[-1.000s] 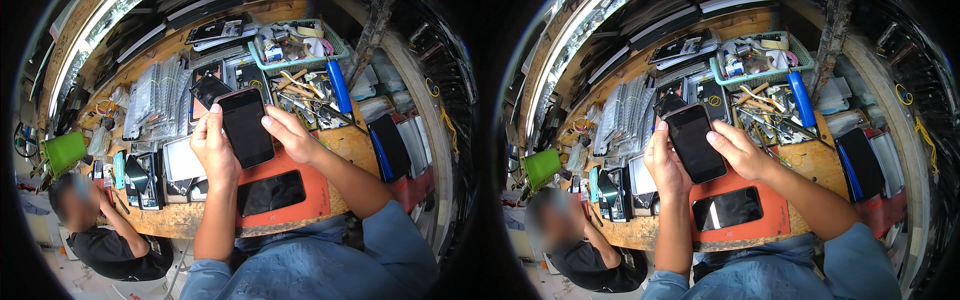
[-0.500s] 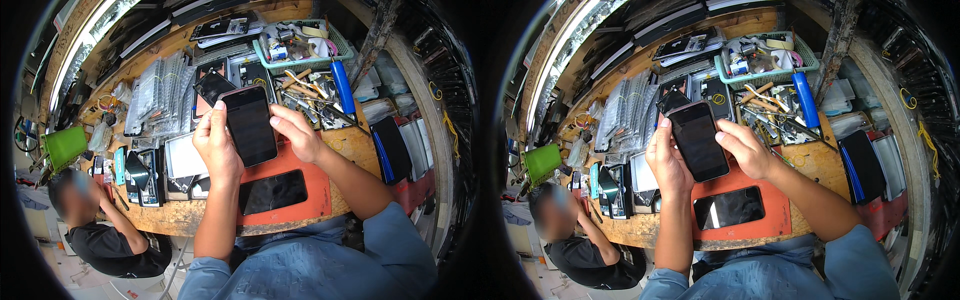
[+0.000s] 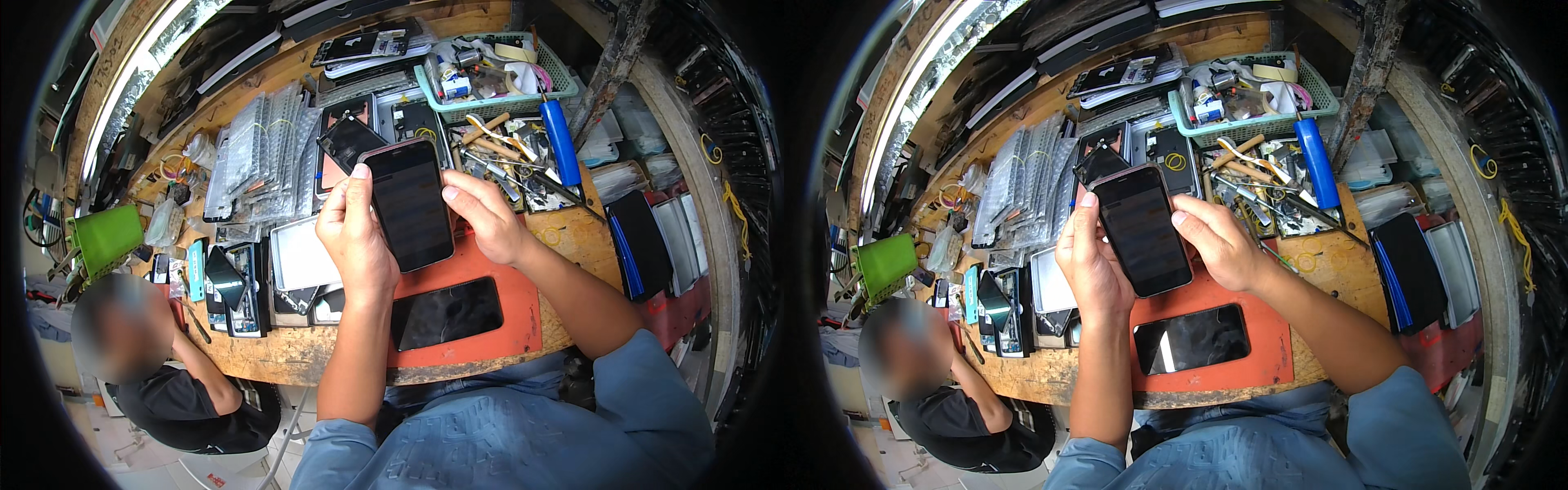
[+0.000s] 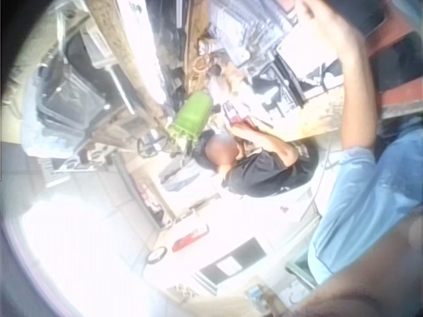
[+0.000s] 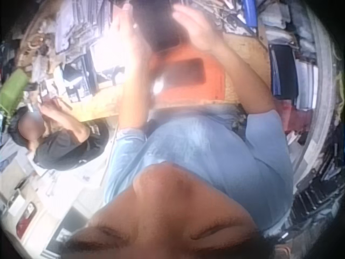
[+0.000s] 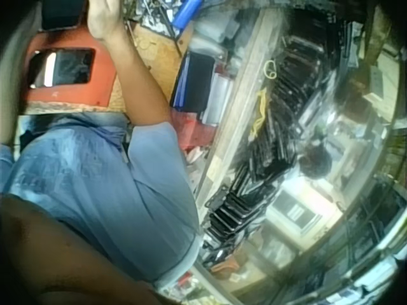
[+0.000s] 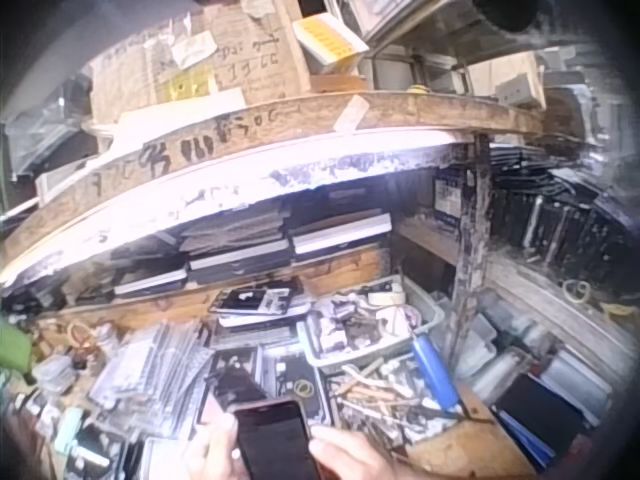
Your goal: The person holds a smartphone with both hands and repeatedly taps and swipes the screen. The device remains in hand throughout the clip, and no tools are used. The background shows a cluttered electronics repair workspace with parts and tools.
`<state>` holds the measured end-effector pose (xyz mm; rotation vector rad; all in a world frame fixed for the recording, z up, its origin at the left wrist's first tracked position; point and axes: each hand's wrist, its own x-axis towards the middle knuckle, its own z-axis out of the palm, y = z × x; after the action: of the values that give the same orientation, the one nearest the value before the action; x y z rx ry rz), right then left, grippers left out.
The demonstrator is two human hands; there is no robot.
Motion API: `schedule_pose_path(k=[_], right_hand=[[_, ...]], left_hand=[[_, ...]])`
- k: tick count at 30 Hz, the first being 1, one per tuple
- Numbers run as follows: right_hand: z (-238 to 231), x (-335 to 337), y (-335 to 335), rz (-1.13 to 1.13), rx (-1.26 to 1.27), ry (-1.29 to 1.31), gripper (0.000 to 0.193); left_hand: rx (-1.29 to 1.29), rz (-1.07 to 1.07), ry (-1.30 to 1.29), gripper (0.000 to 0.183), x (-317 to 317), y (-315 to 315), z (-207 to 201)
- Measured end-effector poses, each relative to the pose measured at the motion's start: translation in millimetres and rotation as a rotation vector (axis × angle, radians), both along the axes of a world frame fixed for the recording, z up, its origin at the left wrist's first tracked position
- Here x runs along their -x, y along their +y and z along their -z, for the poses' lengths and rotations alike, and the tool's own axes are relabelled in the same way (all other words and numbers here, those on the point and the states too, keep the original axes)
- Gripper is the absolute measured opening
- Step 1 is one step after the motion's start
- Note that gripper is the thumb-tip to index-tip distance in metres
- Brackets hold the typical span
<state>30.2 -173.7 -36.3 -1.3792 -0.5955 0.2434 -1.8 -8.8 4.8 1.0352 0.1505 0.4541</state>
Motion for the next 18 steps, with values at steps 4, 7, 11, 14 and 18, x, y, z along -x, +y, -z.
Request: schedule_pose_path(k=[4,7,11,14,18], right_hand=[[-1.8,0.2,-2.2,0.004,0.036,-0.013,0.029],[-1.4,0.5,1.1,0.006,-0.015,-0.019,0.028],[-1.7,-0.4,-1.5,0.0,0.01,-0.028,0.027],[1.0,-2.1,-3.5,-0.038,0.028,0.017,0.026],[-3.7,3.5,0.1,-0.084,-0.04,0.034,0.021]], left_hand=[[0.005,-0.01,0.002,0.021,0.1,-3.6,-4.2],[0.015,0.003,-0.009,0.021,0.0,-2.4,-2.9],[0.007,0.003,-0.004,0.021,0.0,-1.7,-1.8],[0.006,-0.001,0.002,0.021,0.3,-2.6,-3.7],[0.006,-0.006,-0.002,0.021,-0.1,-3.8,-3.9]])
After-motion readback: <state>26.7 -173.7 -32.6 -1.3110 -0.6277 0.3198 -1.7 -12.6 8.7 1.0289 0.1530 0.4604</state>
